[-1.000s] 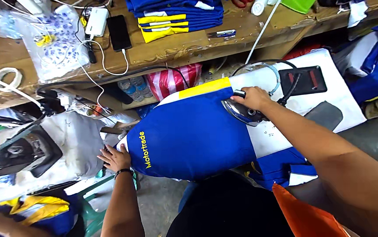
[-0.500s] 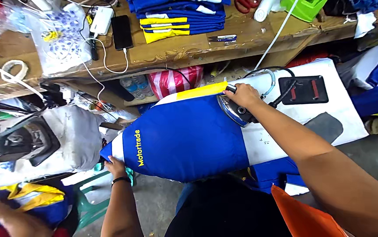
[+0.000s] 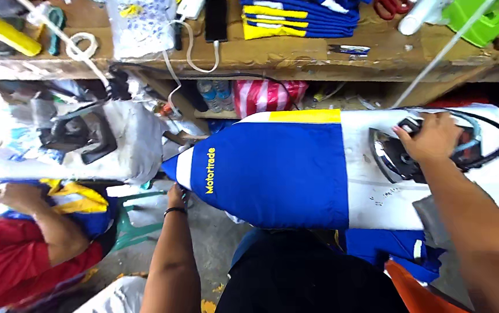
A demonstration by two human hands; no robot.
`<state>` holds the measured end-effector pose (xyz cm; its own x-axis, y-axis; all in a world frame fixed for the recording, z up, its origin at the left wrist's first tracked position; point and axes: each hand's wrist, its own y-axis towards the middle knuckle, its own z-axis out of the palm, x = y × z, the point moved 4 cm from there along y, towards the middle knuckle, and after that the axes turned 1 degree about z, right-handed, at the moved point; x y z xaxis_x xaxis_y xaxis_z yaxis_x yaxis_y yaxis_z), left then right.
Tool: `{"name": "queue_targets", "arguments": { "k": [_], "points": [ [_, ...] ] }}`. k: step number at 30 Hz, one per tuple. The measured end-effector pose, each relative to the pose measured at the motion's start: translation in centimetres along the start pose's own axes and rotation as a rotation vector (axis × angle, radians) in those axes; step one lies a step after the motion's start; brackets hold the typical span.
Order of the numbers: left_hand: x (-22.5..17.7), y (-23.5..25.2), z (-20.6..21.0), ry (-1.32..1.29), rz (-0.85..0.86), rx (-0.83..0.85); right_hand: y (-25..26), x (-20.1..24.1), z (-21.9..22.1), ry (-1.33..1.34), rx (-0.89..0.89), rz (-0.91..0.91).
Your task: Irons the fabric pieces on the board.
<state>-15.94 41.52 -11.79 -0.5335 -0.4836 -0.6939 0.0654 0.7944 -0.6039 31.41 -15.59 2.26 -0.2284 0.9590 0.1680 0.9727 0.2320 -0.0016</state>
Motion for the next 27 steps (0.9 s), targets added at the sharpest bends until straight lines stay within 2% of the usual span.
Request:
{"name": "queue_targets", "arguments": {
  "k": [2,3,5,7,8,10,12,15,19,21,24,27],
  "points": [
    [0.7,0.6,-0.3,-0.005,-0.001,0.031,-3.5,1.2,1.5,-0.022,-0.183,-0.177],
    [0.8,0.6,-0.5,-0.015,0.004,0.051,-6.1,1.9,3.0,-0.01,-0.19,-0.196],
    [1.0,0.8,-1.1,-0.05,0.034,0.07,-12.3,3.4,6.9,0.025,-0.083,-0.143],
    [1.5,1.9,-1.7,-0.06,0.094,0.061,-18.2,4.5,10.6,0.073,0.053,-0.015],
    [1.7,2.5,-2.0,-0.06,0.129,0.052,-20.5,5.0,12.0,0.097,0.061,0.042],
    [1.3,2.9,-2.8,-0.042,0.19,0.037,-23.2,5.8,13.7,0.151,-0.032,0.128],
    [0.3,2.9,-3.7,-0.002,0.258,0.009,-23.6,6.9,14.0,0.191,-0.143,0.174],
    [-1.4,3.3,-4.9,0.093,0.316,-0.03,-22.7,9.0,13.2,0.22,-0.177,0.207],
    [-6.0,3.5,-6.2,0.247,0.286,-0.107,-19.7,13.5,9.8,0.473,-0.074,0.152],
    [-8.7,3.1,-6.2,0.331,0.26,-0.126,-17.3,14.4,8.5,0.592,-0.007,0.176],
    [-11.4,2.5,-4.9,0.402,0.282,-0.104,-13.7,12.5,7.9,0.649,0.01,0.263],
    [-10.2,2.2,-3.4,0.36,0.379,-0.098,-12.4,8.2,9.0,0.614,0.037,0.364]
  ]
}}
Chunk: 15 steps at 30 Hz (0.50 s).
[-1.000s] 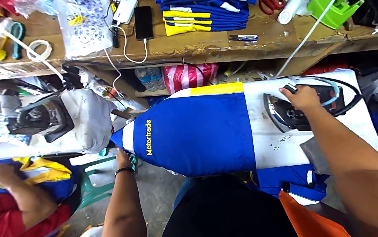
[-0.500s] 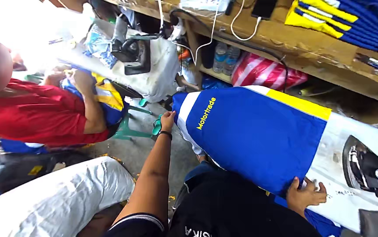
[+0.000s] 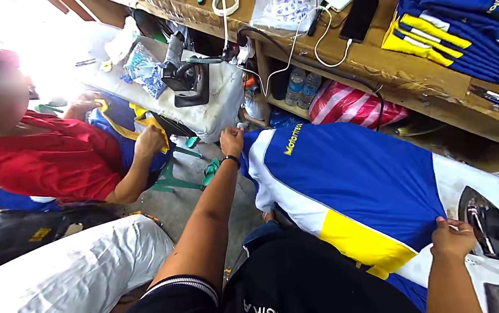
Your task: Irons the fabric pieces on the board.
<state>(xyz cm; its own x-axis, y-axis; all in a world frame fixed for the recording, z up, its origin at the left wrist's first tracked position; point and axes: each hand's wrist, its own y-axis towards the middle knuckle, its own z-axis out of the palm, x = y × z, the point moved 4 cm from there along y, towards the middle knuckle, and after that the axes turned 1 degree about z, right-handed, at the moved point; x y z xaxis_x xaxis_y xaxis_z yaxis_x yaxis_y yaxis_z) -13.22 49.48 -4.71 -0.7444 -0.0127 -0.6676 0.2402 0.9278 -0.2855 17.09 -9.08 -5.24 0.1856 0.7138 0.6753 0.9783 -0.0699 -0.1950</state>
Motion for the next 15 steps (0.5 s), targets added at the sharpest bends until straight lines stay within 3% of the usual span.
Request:
{"name": "queue_targets", "arguments": {
  "k": [2,4,8,15],
  "points": [
    [2.9,-0.8,1.8,-0.106,-0.021,0.01,0.0,-2.4,0.3,-0.03,0.006,0.083],
    [6.2,-1.9,4.1,-0.218,-0.096,0.131,-1.4,-3.5,1.0,-0.081,-0.014,0.148],
    [8.3,-4.0,5.4,-0.327,-0.138,0.301,-5.0,-3.5,2.1,-0.355,0.021,0.139],
    [9.2,-3.4,2.7,0.058,-0.14,0.243,-4.3,-6.1,1.6,-0.68,0.045,0.157]
  ]
}}
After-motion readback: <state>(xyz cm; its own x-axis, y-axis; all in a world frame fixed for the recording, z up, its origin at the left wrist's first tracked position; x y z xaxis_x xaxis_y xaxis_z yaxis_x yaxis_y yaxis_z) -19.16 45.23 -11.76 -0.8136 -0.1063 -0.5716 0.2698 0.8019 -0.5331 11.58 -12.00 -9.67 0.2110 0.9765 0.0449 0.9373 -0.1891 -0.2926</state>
